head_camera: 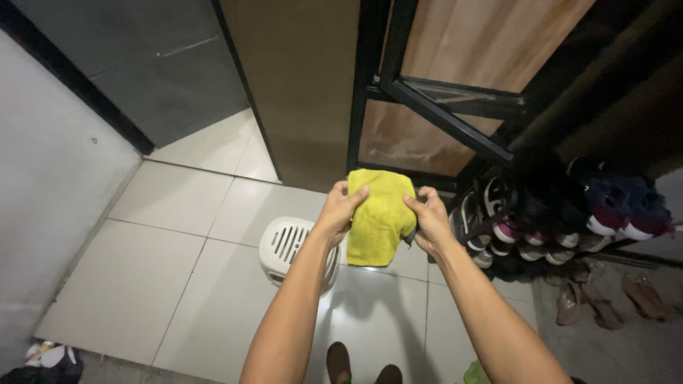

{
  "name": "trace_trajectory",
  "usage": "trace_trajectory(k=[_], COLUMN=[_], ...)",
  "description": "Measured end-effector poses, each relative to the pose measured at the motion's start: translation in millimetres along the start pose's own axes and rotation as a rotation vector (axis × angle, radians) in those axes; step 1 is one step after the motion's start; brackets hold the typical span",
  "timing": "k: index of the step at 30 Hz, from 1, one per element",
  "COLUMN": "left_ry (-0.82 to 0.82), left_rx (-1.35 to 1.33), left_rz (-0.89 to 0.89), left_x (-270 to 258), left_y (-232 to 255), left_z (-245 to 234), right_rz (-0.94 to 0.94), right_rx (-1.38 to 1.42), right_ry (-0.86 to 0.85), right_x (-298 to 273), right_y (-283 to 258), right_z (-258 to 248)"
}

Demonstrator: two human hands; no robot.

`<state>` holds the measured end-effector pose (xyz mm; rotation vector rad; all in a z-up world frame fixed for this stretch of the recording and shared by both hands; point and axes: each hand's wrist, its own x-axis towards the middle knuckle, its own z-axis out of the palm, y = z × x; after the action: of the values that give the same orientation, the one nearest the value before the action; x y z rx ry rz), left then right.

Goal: The person cleans a glass window by spraying it with a cleaning solution from a spray bottle and wiping it with a yellow cloth. They repeatedly spray the glass and wipe it down, focusing on different sections of the window.

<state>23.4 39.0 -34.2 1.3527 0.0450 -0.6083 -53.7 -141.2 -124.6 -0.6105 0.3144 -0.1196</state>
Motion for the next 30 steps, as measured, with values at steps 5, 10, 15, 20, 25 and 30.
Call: trace_trajectory(k=[5,10,15,20,25,30], left_ry=[-0.123,-0.143,-0.098,-0.031,0.042,0.169], left_rx=[0.249,0.168,0.305,0.376,0.44,0.488], left_rz=[-0.087,0.075,0.038,0.084,0.091,0.024], left_x=[-15.0,-2.8,18.8,46.4,90.6,143.4], left_y=[22.4,14.7,7.6,-5.5,-24.4,-45.0], left_z=[-7.1,-25.7,-48.7,-67.2,-88.8,-112.5], right_rz=[-0.038,0.025,0.079,0.207,0.218,0.22], right_rx=[-0.004,-0.101,-0.273,-0.399,-0.498,-0.551], right_ry=[-0.025,-0.031,-0.046,0.093,0.183,0.21], right_x=[18.5,18.4,25.9,51.9,97.7,148.1], right_y=[12.5,8.9,19.6,35.2,50.6,75.9], right_z=[-1.6,19.0,28.8,11.3,-23.4,-63.3])
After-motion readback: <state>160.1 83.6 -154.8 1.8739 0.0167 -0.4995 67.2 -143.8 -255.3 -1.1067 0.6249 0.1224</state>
